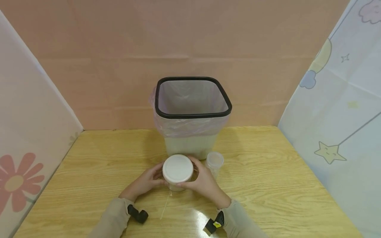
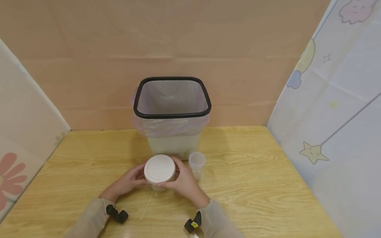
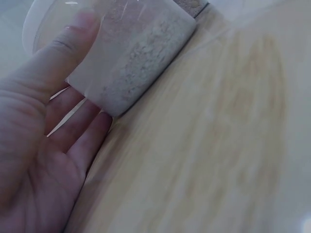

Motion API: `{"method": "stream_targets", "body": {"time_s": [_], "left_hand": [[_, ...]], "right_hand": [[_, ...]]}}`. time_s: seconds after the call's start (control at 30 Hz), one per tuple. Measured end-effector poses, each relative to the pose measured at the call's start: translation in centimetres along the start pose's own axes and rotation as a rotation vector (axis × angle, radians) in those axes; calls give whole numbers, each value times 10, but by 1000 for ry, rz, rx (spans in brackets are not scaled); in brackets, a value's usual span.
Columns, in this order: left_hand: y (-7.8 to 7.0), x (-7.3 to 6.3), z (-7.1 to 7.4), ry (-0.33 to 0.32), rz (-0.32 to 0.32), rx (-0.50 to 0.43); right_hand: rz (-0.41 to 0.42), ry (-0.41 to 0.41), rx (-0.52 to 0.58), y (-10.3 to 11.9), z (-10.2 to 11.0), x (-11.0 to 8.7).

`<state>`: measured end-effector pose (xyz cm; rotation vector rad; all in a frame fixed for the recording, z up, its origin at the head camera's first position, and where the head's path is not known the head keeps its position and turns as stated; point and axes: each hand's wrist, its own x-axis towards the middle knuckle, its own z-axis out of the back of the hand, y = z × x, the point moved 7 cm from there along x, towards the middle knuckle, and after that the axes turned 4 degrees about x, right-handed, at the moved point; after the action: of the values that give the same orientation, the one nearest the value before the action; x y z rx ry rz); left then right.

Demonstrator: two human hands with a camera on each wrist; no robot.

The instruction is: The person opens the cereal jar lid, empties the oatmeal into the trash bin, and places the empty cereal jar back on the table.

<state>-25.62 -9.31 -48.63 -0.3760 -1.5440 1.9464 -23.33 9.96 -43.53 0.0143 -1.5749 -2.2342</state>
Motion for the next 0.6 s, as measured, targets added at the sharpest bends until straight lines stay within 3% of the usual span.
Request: {"method": "stream_targets", "body": {"time_s": [0.6], "left_hand": [[2,-1,2,13,-1,-43]], "right_hand": [[-35,18,59,0,0,-2]]}}
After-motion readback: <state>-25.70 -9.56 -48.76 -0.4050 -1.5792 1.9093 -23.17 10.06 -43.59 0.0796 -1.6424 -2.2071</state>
